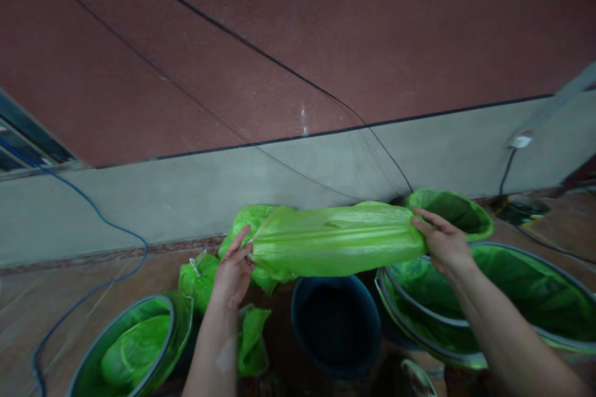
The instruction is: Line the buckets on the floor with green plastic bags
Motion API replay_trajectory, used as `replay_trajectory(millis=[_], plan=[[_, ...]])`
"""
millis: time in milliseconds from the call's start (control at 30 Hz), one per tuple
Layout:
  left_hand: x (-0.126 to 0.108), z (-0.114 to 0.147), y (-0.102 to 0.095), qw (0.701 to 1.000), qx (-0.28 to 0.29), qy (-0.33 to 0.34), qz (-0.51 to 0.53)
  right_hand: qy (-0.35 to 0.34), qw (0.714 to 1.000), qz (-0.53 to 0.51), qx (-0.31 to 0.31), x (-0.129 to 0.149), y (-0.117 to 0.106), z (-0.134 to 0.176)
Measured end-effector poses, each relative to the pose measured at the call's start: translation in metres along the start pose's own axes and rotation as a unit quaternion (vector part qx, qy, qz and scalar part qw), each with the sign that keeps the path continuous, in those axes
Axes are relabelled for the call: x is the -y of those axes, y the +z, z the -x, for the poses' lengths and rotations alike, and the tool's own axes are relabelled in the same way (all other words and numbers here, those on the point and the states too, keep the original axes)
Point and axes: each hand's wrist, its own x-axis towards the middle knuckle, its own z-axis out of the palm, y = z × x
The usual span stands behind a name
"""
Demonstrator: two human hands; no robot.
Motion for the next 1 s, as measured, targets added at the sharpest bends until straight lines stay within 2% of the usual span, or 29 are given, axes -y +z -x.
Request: replay_trajectory(millis=[100,233,333,400,467,533,633,700,767,867,933,1000], plan=[[-0.004,-0.002,-0.003,1.000,-0.011,0.012,0.019,0.066,0.992,-0.038,0.096,0.007,0.000,0.005],[-0.014,-0.004,-0.013,0.999,-0.001,0.043,0.013,0.072,0.969,-0.056,0.228,0.025,-0.002,0.016],[-0.017,-0.004,-0.022,0.992,0.017,0.099,-0.080,0.052,0.951,-0.023,0.305,0.033,-0.002,0.025],[-0.016,-0.006,-0.026,0.972,0.016,0.144,-0.185,0.030,0.940,0.021,0.339,0.029,0.001,0.029],[-0.012,-0.009,-0.028,0.929,0.011,0.199,-0.312,0.006,0.929,0.075,0.362,0.019,0.005,0.030],[-0.007,-0.012,-0.029,0.859,-0.001,0.257,-0.442,-0.033,0.917,0.148,0.369,0.006,0.009,0.029],[0.000,-0.017,-0.032,0.753,-0.025,0.307,-0.582,-0.139,0.887,0.294,0.327,-0.012,0.013,0.027],[0.003,-0.020,-0.035,0.712,-0.041,0.313,-0.627,-0.200,0.857,0.374,0.292,-0.019,0.014,0.026],[0.003,-0.022,-0.039,0.693,-0.065,0.315,-0.646,-0.230,0.835,0.416,0.276,-0.022,0.013,0.025],[-0.002,-0.024,-0.045,0.703,-0.104,0.317,-0.629,-0.242,0.834,0.429,0.249,-0.022,0.009,0.020],[-0.007,-0.023,-0.046,0.738,-0.114,0.318,-0.584,-0.236,0.857,0.407,0.212,-0.021,0.008,0.014],[-0.012,-0.020,-0.044,0.789,-0.104,0.326,-0.511,-0.220,0.891,0.358,0.173,-0.020,0.007,0.010]])
